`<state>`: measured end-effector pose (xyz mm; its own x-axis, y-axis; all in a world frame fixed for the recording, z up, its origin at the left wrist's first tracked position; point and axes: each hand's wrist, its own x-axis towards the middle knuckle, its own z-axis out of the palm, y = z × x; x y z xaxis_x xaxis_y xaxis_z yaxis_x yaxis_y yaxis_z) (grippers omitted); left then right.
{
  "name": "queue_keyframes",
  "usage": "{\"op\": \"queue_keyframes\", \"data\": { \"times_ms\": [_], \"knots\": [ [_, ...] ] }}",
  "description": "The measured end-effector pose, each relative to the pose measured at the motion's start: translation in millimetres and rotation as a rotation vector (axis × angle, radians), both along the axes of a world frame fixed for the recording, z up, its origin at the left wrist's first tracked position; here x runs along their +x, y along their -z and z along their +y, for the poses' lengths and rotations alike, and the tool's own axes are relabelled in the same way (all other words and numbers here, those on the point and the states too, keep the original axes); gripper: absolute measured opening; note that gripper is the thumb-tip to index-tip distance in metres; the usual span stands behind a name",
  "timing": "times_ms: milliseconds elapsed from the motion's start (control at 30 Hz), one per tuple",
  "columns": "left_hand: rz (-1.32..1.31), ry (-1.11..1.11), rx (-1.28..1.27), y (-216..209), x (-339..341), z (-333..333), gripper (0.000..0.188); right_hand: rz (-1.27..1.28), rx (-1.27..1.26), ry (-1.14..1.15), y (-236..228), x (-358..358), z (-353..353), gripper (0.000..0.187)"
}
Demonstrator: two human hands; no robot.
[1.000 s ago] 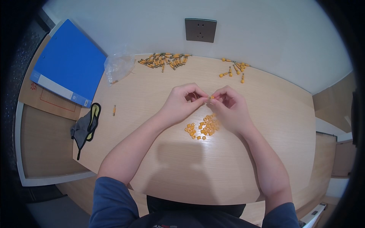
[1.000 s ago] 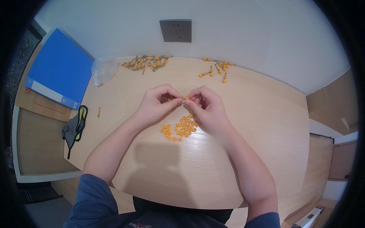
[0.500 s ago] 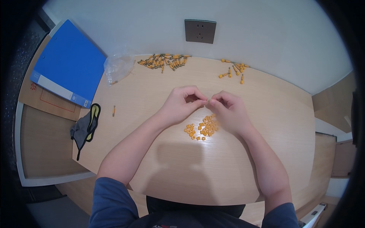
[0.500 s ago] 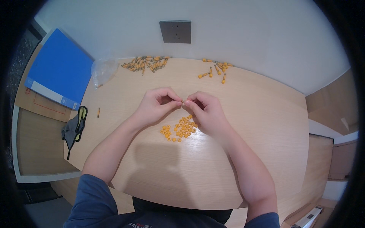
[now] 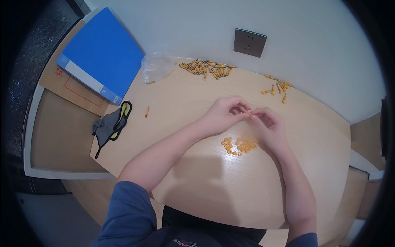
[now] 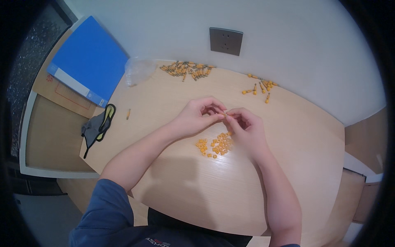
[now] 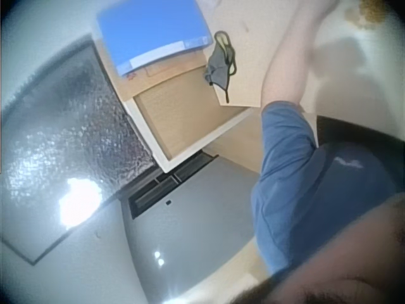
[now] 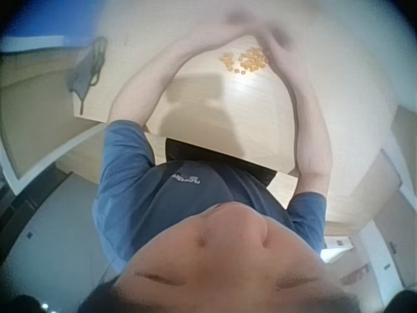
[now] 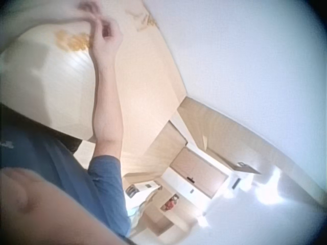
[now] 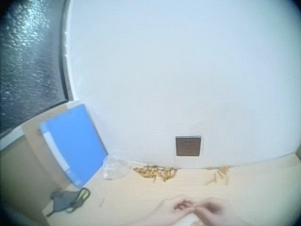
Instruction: The person assembles small yellow plastic connectors by hand, picking up pieces from the desk and snapping them together one by one.
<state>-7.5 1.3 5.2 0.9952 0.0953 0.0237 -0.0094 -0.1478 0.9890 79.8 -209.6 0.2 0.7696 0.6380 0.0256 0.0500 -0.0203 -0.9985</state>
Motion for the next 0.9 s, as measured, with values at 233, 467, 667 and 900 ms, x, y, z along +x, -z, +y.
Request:
{"op": "queue_keyframes", "data": {
  "times_ms": [233,467,667,900],
  "knots": [
    [-0.004,-0.234,0.527,-7,1,46,0.015,-0.381,-0.108,0.212,16,11,0,0.014],
    [0.381,-0.418,1.139,-56,-60,169,0.021,-0.569,-0.184,-0.121,-2,13,-10,0.008],
    [1.073,-0.314,1.185,-110,-71,186,0.043,-0.374,-0.195,0.045,11,11,-5,0.014],
    [1.063,-0.271,0.922,-96,-75,205,0.029,-0.384,-0.141,0.303,10,15,-1,0.011]
  ]
}}
